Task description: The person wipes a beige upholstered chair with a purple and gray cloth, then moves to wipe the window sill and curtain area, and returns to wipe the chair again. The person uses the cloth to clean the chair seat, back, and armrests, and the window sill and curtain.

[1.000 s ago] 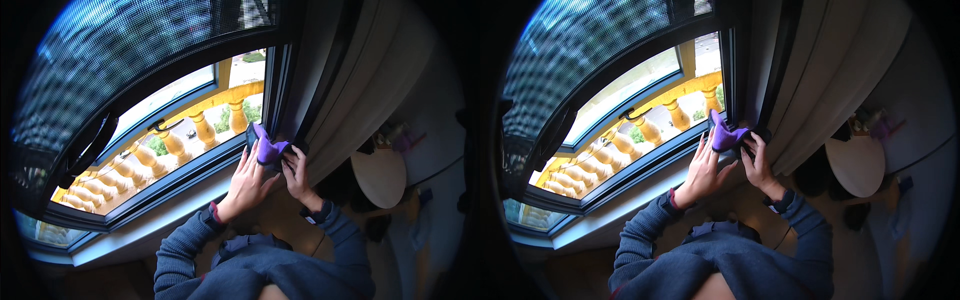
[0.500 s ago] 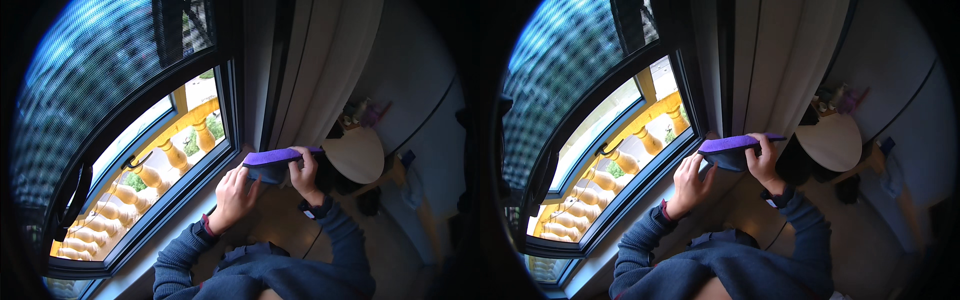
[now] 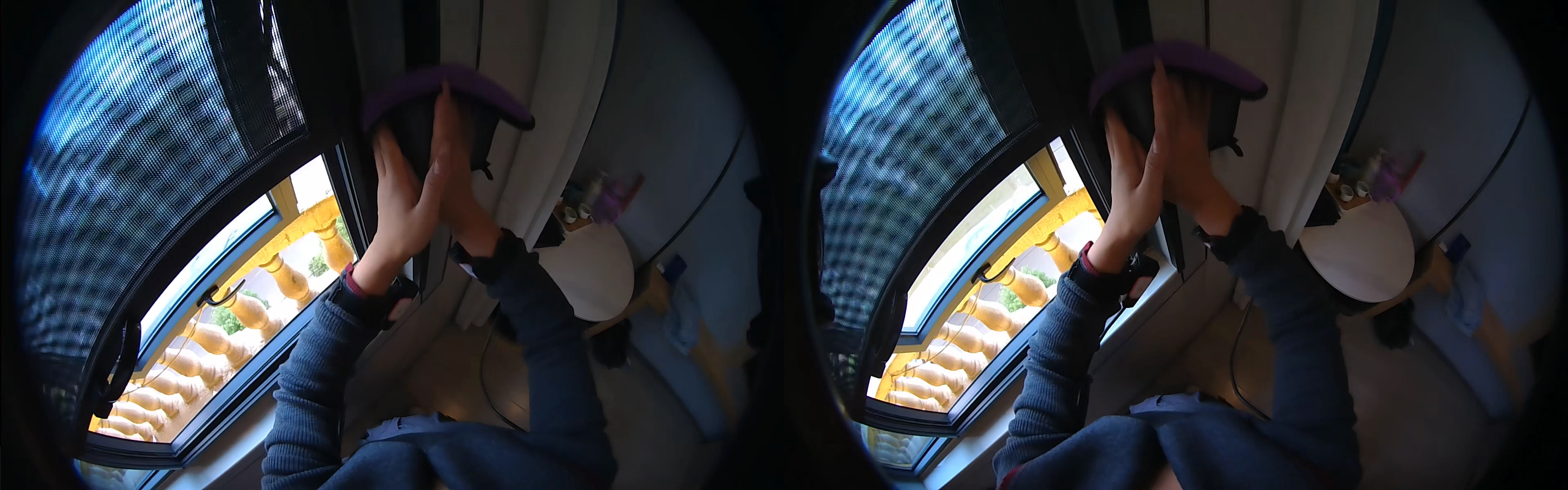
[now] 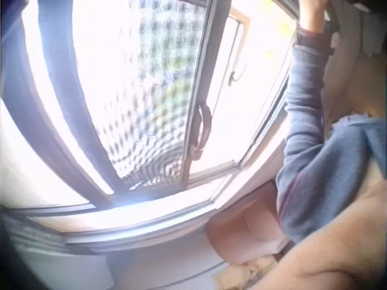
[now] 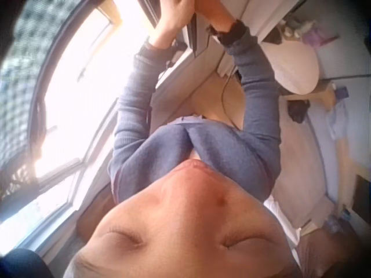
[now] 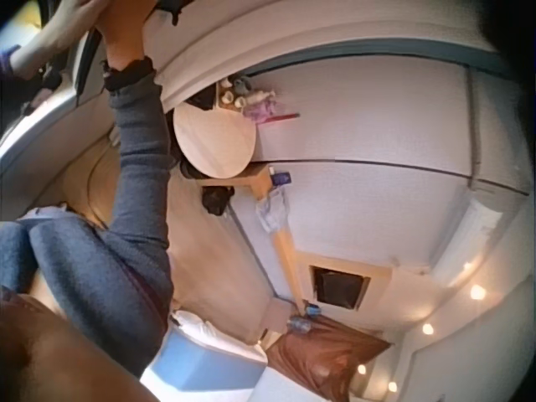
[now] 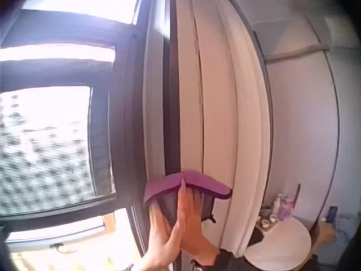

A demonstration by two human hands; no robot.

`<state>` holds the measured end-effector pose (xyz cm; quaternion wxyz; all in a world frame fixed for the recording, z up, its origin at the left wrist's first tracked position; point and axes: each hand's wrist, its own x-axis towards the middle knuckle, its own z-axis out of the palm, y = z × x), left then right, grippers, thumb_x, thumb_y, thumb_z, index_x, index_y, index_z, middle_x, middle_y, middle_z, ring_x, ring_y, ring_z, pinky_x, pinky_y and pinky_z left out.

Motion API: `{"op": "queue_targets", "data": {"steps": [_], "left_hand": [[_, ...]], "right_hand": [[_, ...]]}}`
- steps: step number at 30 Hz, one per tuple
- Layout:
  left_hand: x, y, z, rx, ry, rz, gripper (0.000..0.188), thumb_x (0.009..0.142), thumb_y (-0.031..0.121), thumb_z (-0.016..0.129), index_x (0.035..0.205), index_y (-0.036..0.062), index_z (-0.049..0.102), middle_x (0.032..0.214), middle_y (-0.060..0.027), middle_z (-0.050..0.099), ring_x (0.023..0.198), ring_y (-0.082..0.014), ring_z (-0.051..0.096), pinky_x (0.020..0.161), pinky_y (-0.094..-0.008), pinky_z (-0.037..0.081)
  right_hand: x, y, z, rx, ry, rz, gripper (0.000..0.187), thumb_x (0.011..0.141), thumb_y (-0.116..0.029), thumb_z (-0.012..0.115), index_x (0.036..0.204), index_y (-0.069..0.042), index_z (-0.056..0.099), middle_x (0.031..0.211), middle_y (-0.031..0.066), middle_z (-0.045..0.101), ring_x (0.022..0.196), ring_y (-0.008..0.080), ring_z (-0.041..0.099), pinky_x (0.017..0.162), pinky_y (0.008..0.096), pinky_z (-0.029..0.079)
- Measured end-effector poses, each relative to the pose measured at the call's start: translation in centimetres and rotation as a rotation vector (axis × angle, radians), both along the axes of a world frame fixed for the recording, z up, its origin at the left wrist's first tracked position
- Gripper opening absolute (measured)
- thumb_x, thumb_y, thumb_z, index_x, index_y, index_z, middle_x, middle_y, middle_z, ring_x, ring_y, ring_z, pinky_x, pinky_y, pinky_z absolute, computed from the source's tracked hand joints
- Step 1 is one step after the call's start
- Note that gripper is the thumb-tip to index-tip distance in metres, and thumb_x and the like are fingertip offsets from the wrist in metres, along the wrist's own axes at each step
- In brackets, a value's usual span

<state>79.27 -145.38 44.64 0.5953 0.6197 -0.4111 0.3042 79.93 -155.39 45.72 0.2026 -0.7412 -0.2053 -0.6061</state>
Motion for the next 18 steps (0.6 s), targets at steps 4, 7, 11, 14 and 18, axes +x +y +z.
{"op": "queue_targets", "data": {"steps": [4, 7, 11, 14, 18], "left_hand": [[-1.2, 0.6, -6.6, 0.136, 0.121, -0.016, 0.080, 0.095, 0.032, 0.061, 0.148, -0.0084, 0.017, 0.144, -0.0286, 0.031, 0.136, -0.0390, 0.031, 0.113, -0.0415, 0.024], [-3.2, 1.7, -12.9, 0.320, 0.358, -0.001, 0.075, 0.094, 0.034, 0.063, 0.145, -0.0055, 0.027, 0.142, -0.0281, 0.034, 0.135, -0.0407, 0.034, 0.111, -0.0423, 0.028], [-5.1, 2.2, -18.5, 0.444, 0.507, 0.071, 0.072, 0.091, 0.043, 0.062, 0.141, -0.0024, 0.036, 0.135, -0.0295, 0.043, 0.124, -0.0466, 0.043, 0.106, -0.0474, 0.035], [-6.2, 3.0, -20.3, 0.627, 0.536, 0.146, 0.072, 0.094, 0.046, 0.059, 0.143, -0.0013, 0.035, 0.134, -0.0286, 0.045, 0.124, -0.0436, 0.044, 0.105, -0.0450, 0.037], [-7.2, 4.2, -20.5, 0.758, 0.534, 0.183, 0.081, 0.090, 0.047, 0.061, 0.144, -0.0046, 0.030, 0.147, -0.0308, 0.034, 0.134, -0.0462, 0.037, 0.113, -0.0478, 0.030]], "right_hand": [[-1.2, -0.2, -9.1, -0.037, 0.156, -0.166, 0.080, 0.083, -0.026, 0.065, 0.147, 0.005, 0.027, 0.133, 0.0294, 0.042, 0.120, 0.0502, 0.043, 0.106, 0.0592, 0.030], [-2.3, -0.4, -19.2, -0.046, 0.334, -0.121, 0.072, 0.086, -0.023, 0.062, 0.143, 0.007, 0.029, 0.133, 0.0328, 0.041, 0.117, 0.0513, 0.044, 0.098, 0.0583, 0.037], [-3.3, 1.2, -30.0, 0.126, 0.454, -0.024, 0.077, 0.094, -0.027, 0.057, 0.148, 0.008, 0.015, 0.142, 0.0371, 0.030, 0.128, 0.0528, 0.036, 0.107, 0.0579, 0.030], [-5.1, 1.6, -33.8, 0.251, 0.564, -0.008, 0.075, 0.098, -0.032, 0.052, 0.150, 0.005, 0.013, 0.150, 0.0319, 0.023, 0.139, 0.0445, 0.028, 0.116, 0.0499, 0.021], [-8.1, 2.6, -35.3, 0.593, 1.029, 0.367, 0.072, 0.100, -0.031, 0.049, 0.150, 0.005, 0.013, 0.151, 0.0298, 0.024, 0.139, 0.0396, 0.028, 0.117, 0.0441, 0.020]]}}
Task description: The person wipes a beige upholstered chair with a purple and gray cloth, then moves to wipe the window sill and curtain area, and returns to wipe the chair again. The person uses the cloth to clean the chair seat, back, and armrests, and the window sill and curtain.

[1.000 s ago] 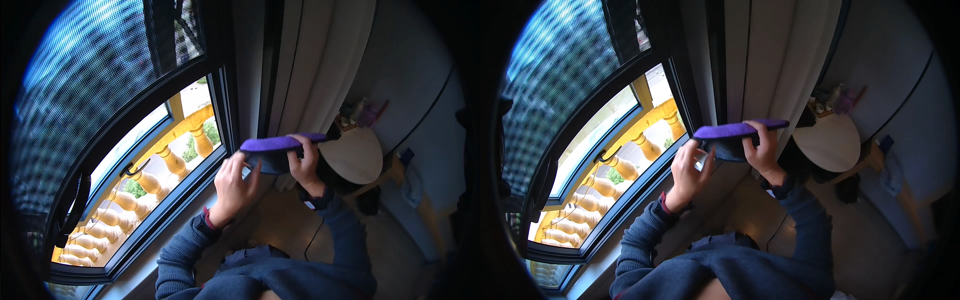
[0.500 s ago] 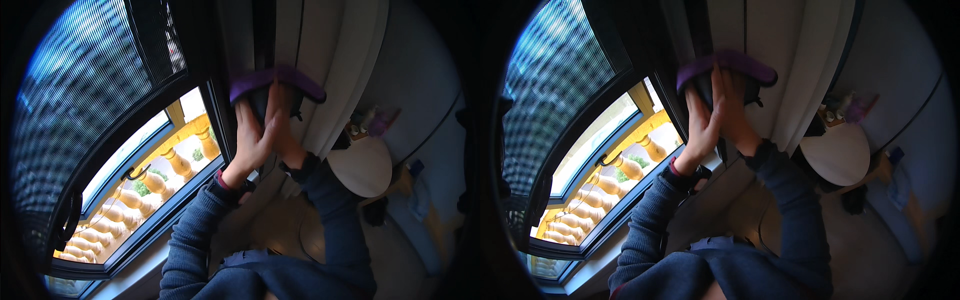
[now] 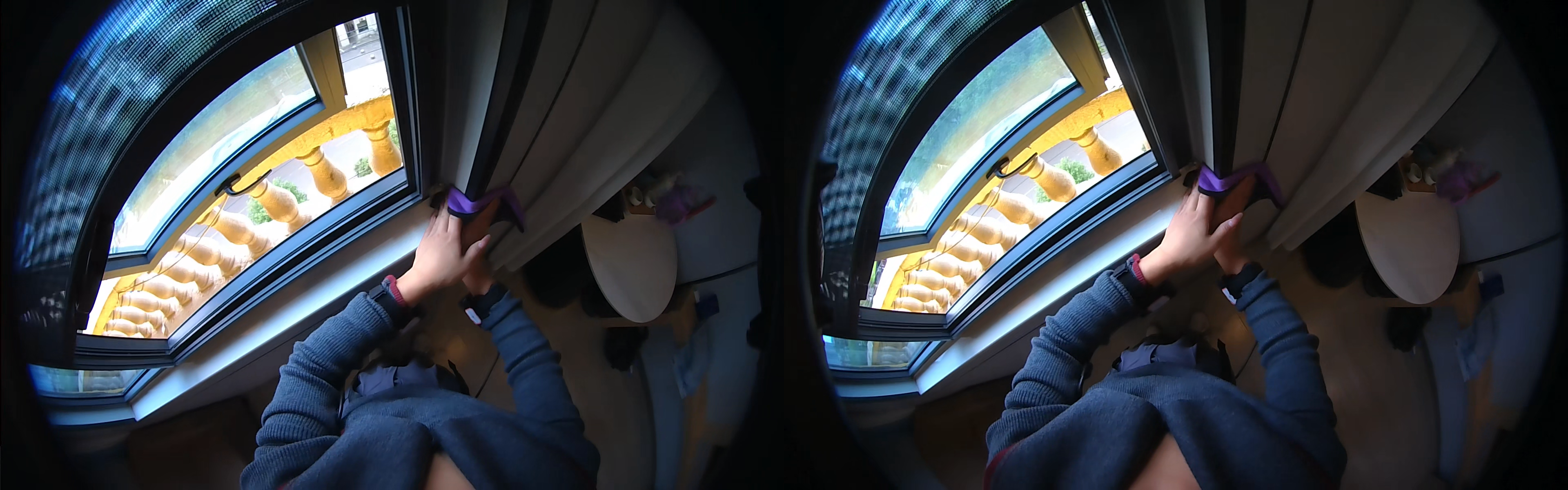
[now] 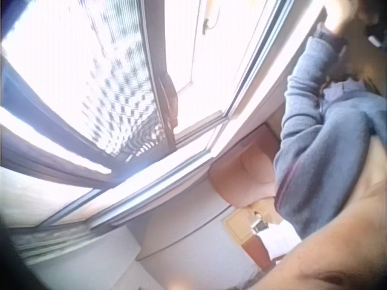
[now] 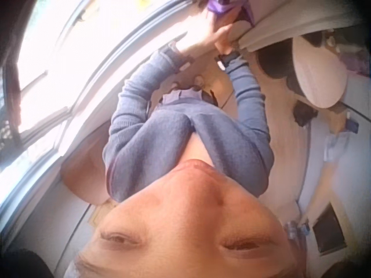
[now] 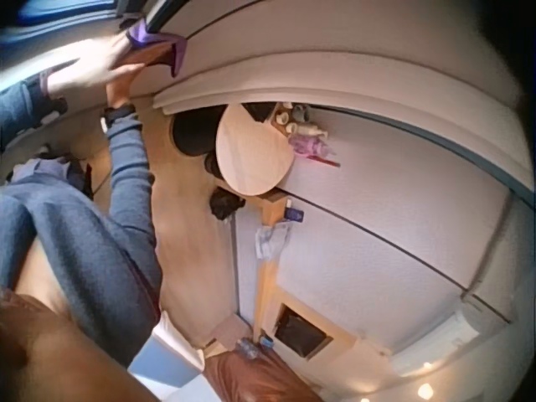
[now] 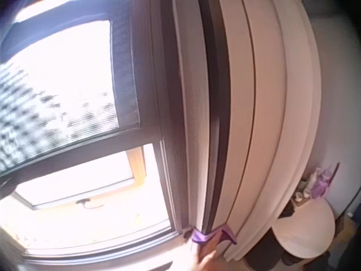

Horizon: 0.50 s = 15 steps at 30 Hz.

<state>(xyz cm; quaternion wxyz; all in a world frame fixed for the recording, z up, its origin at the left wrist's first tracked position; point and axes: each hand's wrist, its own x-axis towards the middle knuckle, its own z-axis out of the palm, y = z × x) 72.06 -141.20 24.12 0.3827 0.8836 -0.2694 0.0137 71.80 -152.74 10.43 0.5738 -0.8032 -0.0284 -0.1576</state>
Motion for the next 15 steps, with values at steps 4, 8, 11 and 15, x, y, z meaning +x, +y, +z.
{"op": "queue_targets", "data": {"steps": [4, 8, 11, 15], "left_hand": [[-1.4, 1.9, 0.4, 0.102, -0.099, -0.032, 0.084, 0.087, 0.042, 0.065, 0.148, -0.0029, 0.027, 0.151, -0.0294, 0.030, 0.140, -0.0430, 0.032, 0.116, -0.0482, 0.026], [-3.2, 4.7, 0.4, 0.122, -0.151, -0.072, 0.084, 0.086, 0.038, 0.066, 0.148, -0.0028, 0.026, 0.152, -0.0286, 0.029, 0.142, -0.0416, 0.030, 0.117, -0.0490, 0.024], [-5.1, 7.8, 0.4, 0.152, -0.136, -0.077, 0.084, 0.089, 0.039, 0.064, 0.151, -0.0001, 0.023, 0.152, -0.0286, 0.029, 0.143, -0.0430, 0.026, 0.117, -0.0523, 0.021], [-8.4, 13.8, 1.0, 0.222, -0.293, -0.047, 0.080, 0.091, 0.038, 0.061, 0.149, -0.0055, 0.027, 0.155, -0.0279, 0.025, 0.146, -0.0375, 0.023, 0.120, -0.0474, 0.015]], "right_hand": [[-2.4, 1.8, -0.2, -0.150, -0.114, -0.033, 0.071, 0.099, -0.030, 0.049, 0.150, 0.004, 0.014, 0.150, 0.0298, 0.024, 0.139, 0.0400, 0.028, 0.117, 0.0441, 0.020], [-3.7, 4.8, 0.1, -0.156, -0.141, -0.031, 0.071, 0.099, -0.030, 0.050, 0.150, 0.004, 0.014, 0.150, 0.0299, 0.025, 0.139, 0.0405, 0.028, 0.117, 0.0442, 0.021], [-4.5, 8.3, 0.6, -0.161, -0.166, -0.027, 0.071, 0.099, -0.030, 0.050, 0.150, 0.004, 0.015, 0.150, 0.0299, 0.025, 0.139, 0.0409, 0.029, 0.117, 0.0442, 0.022], [-6.8, 14.8, 0.8, -0.154, -0.202, -0.031, 0.070, 0.099, -0.030, 0.050, 0.150, 0.003, 0.016, 0.150, 0.0299, 0.025, 0.139, 0.0413, 0.029, 0.116, 0.0443, 0.023]]}}
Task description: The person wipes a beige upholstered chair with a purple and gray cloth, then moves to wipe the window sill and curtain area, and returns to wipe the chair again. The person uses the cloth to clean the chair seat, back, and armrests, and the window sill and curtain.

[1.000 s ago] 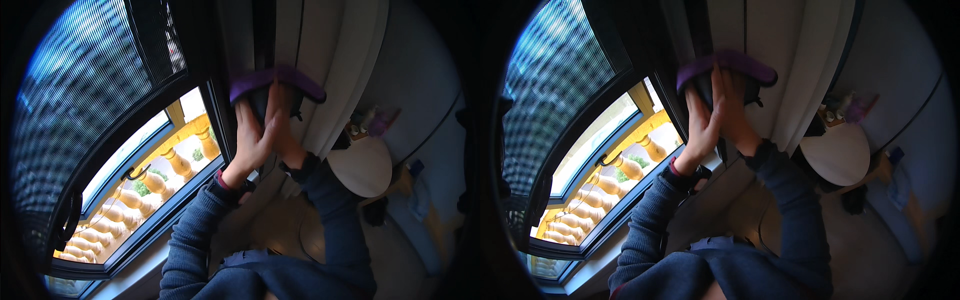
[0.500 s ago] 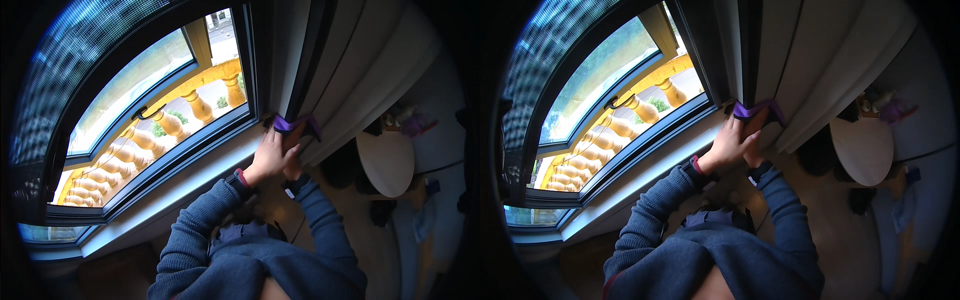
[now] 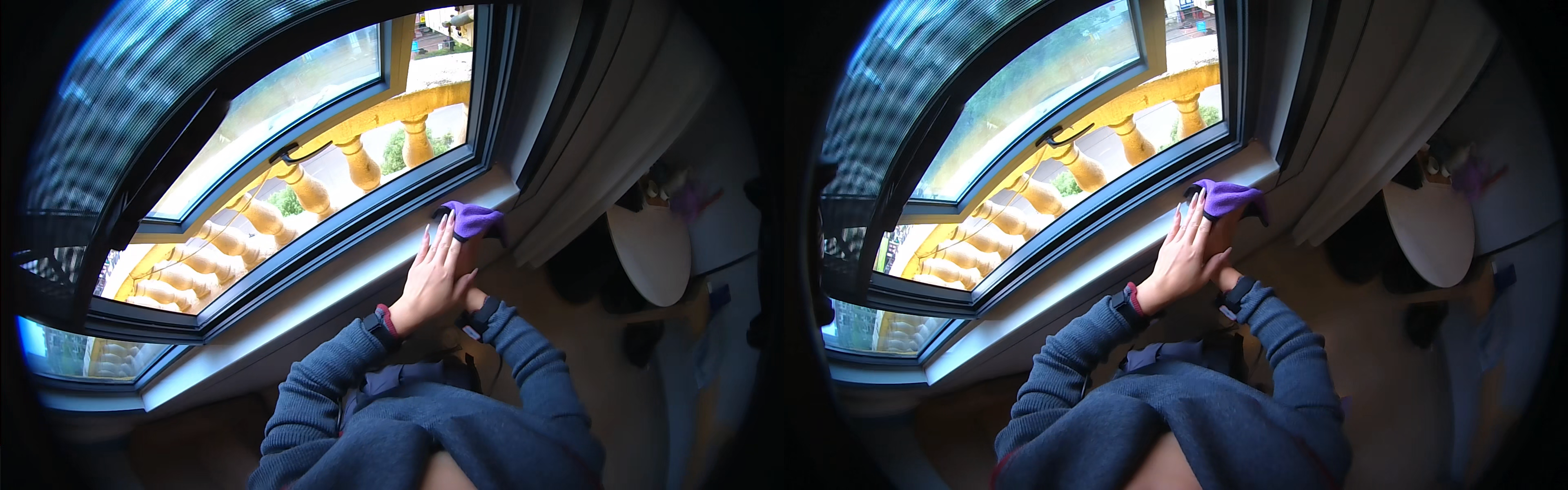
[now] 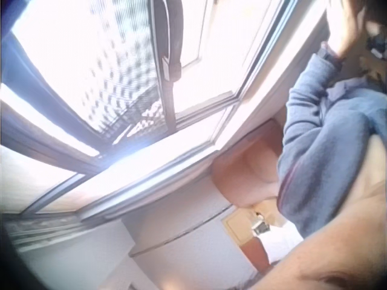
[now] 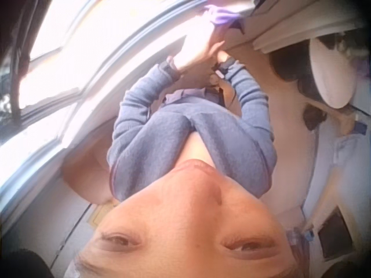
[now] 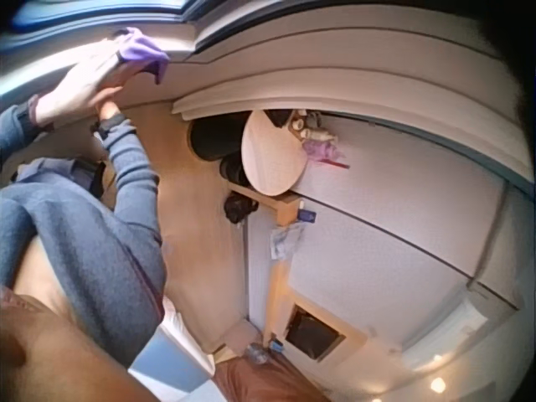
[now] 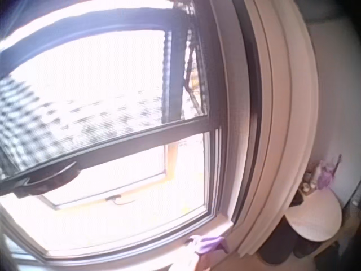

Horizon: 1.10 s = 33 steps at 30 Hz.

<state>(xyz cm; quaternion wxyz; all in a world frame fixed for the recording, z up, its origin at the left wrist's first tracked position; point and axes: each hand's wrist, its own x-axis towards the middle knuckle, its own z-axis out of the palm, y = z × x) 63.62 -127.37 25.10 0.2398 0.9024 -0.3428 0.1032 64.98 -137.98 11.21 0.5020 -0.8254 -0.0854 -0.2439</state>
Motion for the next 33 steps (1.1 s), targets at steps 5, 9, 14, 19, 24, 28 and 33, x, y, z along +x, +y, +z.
{"op": "queue_targets", "data": {"steps": [5, 9, 14, 19, 24, 28, 33], "left_hand": [[-3.3, 8.6, 0.9, -0.015, -0.116, -0.099, 0.074, 0.091, 0.032, 0.063, 0.147, -0.0051, 0.031, 0.153, -0.0265, 0.029, 0.146, -0.0338, 0.026, 0.120, -0.0472, 0.016], [-5.5, 14.9, 1.0, -0.215, -0.184, -0.164, 0.055, 0.087, 0.016, 0.066, 0.134, -0.0061, 0.049, 0.142, -0.0260, 0.047, 0.137, -0.0375, 0.041, 0.114, -0.0517, 0.028], [-7.8, 19.3, 1.3, -0.389, -0.279, -0.191, 0.041, 0.079, 0.010, 0.072, 0.118, 0.0013, 0.060, 0.120, -0.0170, 0.065, 0.115, -0.0302, 0.062, 0.106, -0.0445, 0.041], [-10.1, 20.9, 2.6, -0.448, -0.325, -0.245, 0.040, 0.075, 0.007, 0.076, 0.113, 0.0021, 0.061, 0.117, -0.0165, 0.067, 0.111, -0.0298, 0.064, 0.102, -0.0429, 0.044], [-14.5, 19.7, 3.9, -0.485, -0.347, -0.386, 0.034, 0.075, 0.001, 0.076, 0.106, 0.0016, 0.061, 0.111, -0.0162, 0.069, 0.106, -0.0300, 0.066, 0.099, -0.0418, 0.046], [-19.0, 16.5, 4.4, -0.494, -0.306, -0.542, 0.033, 0.073, 0.003, 0.078, 0.098, 0.0032, 0.057, 0.102, -0.0156, 0.066, 0.095, -0.0336, 0.063, 0.090, -0.0408, 0.048], [-26.8, 10.9, 3.4, -0.629, -0.081, -0.723, 0.030, 0.072, 0.002, 0.080, 0.089, 0.0041, 0.055, 0.085, -0.0132, 0.057, 0.078, -0.0291, 0.061, 0.069, -0.0363, 0.049]], "right_hand": [[-4.0, 9.4, 0.7, 0.009, -0.055, -0.105, 0.070, 0.099, -0.029, 0.050, 0.150, 0.003, 0.017, 0.150, 0.0299, 0.026, 0.139, 0.0419, 0.029, 0.116, 0.0443, 0.024], [-7.0, 15.5, 2.8, 0.003, -0.117, -0.121, 0.073, 0.096, -0.032, 0.055, 0.150, 0.002, 0.019, 0.149, 0.0312, 0.028, 0.137, 0.0468, 0.032, 0.113, 0.0476, 0.028], [-12.8, 18.7, 5.0, 0.105, -0.106, -0.024, 0.053, 0.096, -0.015, 0.057, 0.140, -0.001, 0.031, 0.132, 0.0235, 0.050, 0.120, 0.0387, 0.055, 0.102, 0.0414, 0.043], [-15.4, 19.5, 6.5, 0.378, -0.087, -0.178, 0.062, 0.090, 0.000, 0.062, 0.138, -0.004, 0.024, 0.123, 0.0204, 0.053, 0.108, 0.0259, 0.064, 0.090, 0.0356, 0.052], [-19.4, 15.9, 10.2, 0.427, 0.076, -0.320, 0.052, 0.090, -0.001, 0.054, 0.139, -0.012, 0.041, 0.087, 0.0158, 0.068, 0.086, 0.0222, 0.071, 0.073, 0.0337, 0.055], [-27.0, 10.6, 13.2, 0.204, 0.121, -0.509, 0.025, 0.089, 0.002, 0.052, 0.111, -0.003, 0.062, 0.101, 0.0157, 0.070, 0.097, 0.0182, 0.068, 0.082, 0.0323, 0.052], [-41.4, 5.3, 16.7, 0.127, -0.085, -0.812, 0.023, 0.085, 0.002, 0.057, 0.106, -0.002, 0.064, 0.082, 0.0095, 0.068, 0.076, 0.0142, 0.065, 0.068, 0.0281, 0.052]]}}
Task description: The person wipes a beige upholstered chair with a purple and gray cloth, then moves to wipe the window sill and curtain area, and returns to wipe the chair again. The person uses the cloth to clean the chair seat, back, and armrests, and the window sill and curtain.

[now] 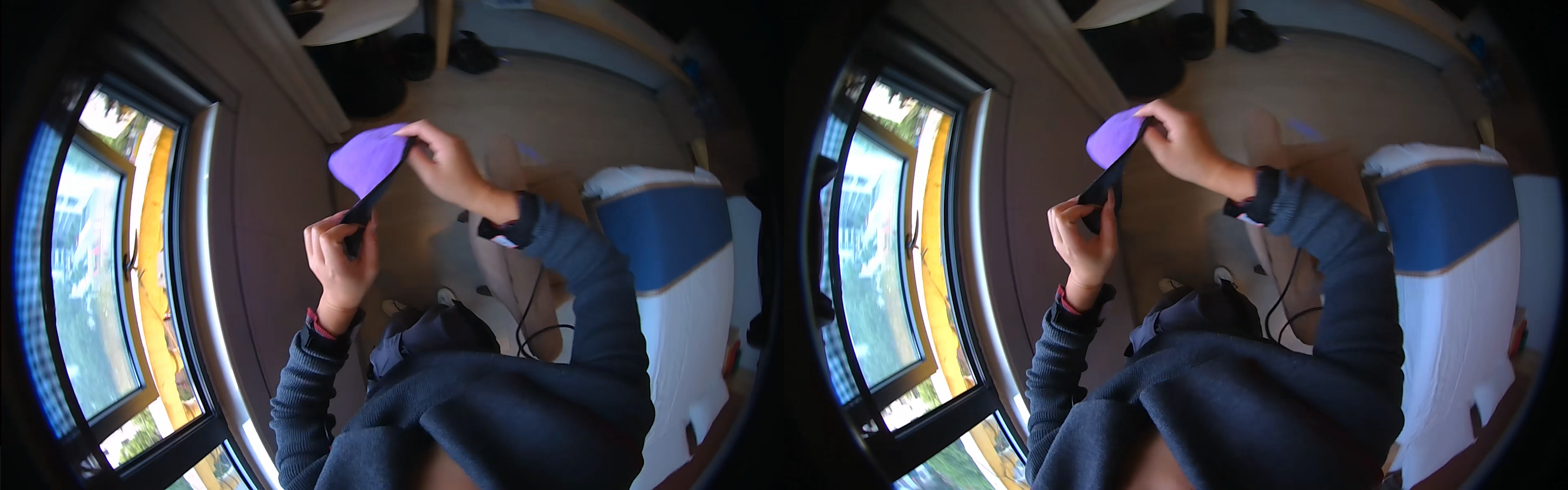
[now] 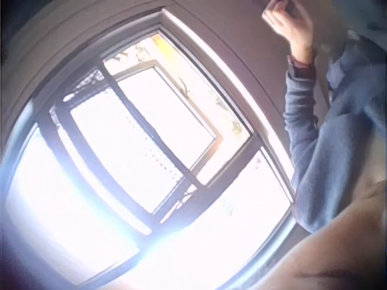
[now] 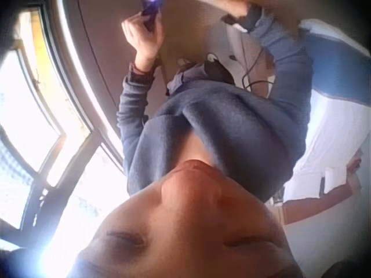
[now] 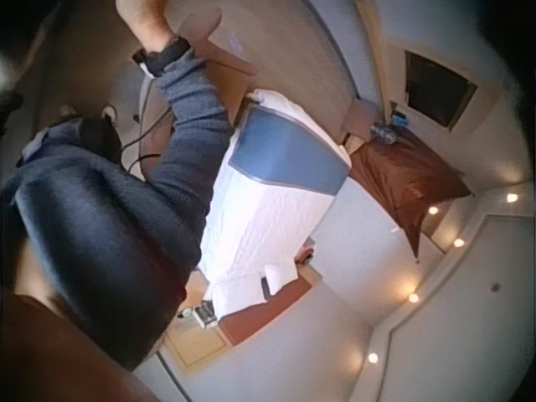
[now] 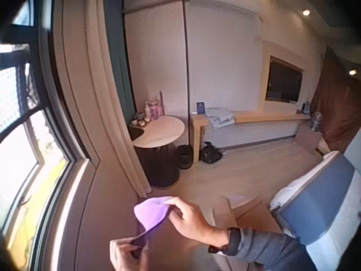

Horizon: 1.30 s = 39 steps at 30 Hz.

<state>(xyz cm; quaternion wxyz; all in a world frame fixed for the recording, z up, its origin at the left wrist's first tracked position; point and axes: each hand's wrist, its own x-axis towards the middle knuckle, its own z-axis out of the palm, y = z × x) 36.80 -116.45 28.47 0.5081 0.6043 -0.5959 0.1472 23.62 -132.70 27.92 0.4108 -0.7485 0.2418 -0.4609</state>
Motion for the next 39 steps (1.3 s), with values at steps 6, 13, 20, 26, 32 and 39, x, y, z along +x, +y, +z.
{"op": "queue_targets", "data": {"steps": [6, 13, 20, 26, 32, 39], "left_hand": [[-10.7, -3.1, -0.4, 0.025, 0.381, -0.405, 0.039, 0.079, -0.008, 0.075, 0.097, 0.0034, 0.043, 0.097, -0.0087, 0.045, 0.076, -0.0116, 0.053, 0.069, -0.0220, 0.045], [-13.7, -8.8, -5.2, 0.173, 0.605, -0.244, 0.033, 0.078, 0.010, 0.082, 0.092, 0.0051, 0.052, 0.082, -0.0045, 0.051, 0.063, -0.0123, 0.045, 0.057, -0.0255, 0.040], [-12.5, -8.1, -13.6, 0.560, 0.526, -0.251, 0.056, 0.086, 0.022, 0.074, 0.127, -0.0038, 0.047, 0.121, -0.0237, 0.048, 0.112, -0.0396, 0.051, 0.096, -0.0442, 0.044], [-11.8, -9.3, -14.8, 0.517, 0.711, -0.313, 0.043, 0.089, 0.017, 0.069, 0.123, -0.0032, 0.051, 0.116, -0.0204, 0.053, 0.107, -0.0350, 0.053, 0.094, -0.0417, 0.045], [-14.2, -10.3, -12.9, 0.392, 0.727, -0.538, 0.046, 0.091, 0.011, 0.066, 0.131, -0.0034, 0.049, 0.134, -0.0237, 0.050, 0.130, -0.0393, 0.046, 0.108, -0.0442, 0.038], [-16.7, -12.4, -12.7, 0.505, 0.775, -0.741, 0.069, 0.095, 0.027, 0.059, 0.147, -0.0066, 0.029, 0.155, -0.0318, 0.018, 0.144, -0.0482, 0.020, 0.117, -0.0513, 0.018]], "right_hand": [[-17.2, 1.1, 8.5, -0.301, 0.197, -0.295, 0.019, 0.081, 0.003, 0.062, 0.100, -0.002, 0.065, 0.088, 0.0080, 0.068, 0.073, 0.0151, 0.064, 0.066, 0.0260, 0.052], [-20.9, 1.2, 2.8, -0.228, 0.438, -0.345, 0.052, 0.089, -0.018, 0.069, 0.136, -0.009, 0.048, 0.116, 0.0168, 0.061, 0.108, 0.0304, 0.061, 0.094, 0.0395, 0.049], [-18.5, 5.7, -6.3, -0.036, 0.891, -0.118, 0.077, 0.089, -0.024, 0.068, 0.154, -0.018, 0.027, 0.152, 0.0386, -0.004, 0.137, 0.0609, 0.019, 0.110, 0.0572, 0.032], [-15.6, 1.9, -6.0, 0.068, 1.099, -0.202, 0.074, 0.087, -0.021, 0.068, 0.151, -0.026, 0.031, 0.150, 0.0401, 0.002, 0.132, 0.0637, 0.024, 0.109, 0.0565, 0.034], [-13.3, -4.9, -7.5, 0.010, 1.051, -0.324, 0.067, 0.086, -0.029, 0.067, 0.146, -0.029, 0.037, 0.143, 0.0426, 0.017, 0.114, 0.0630, 0.045, 0.095, 0.0561, 0.047], [-15.5, 4.0, -7.0, 0.005, 0.905, -0.365, 0.072, 0.087, -0.022, 0.064, 0.151, -0.015, 0.031, 0.139, 0.0356, 0.032, 0.118, 0.0561, 0.046, 0.098, 0.0544, 0.045]]}}
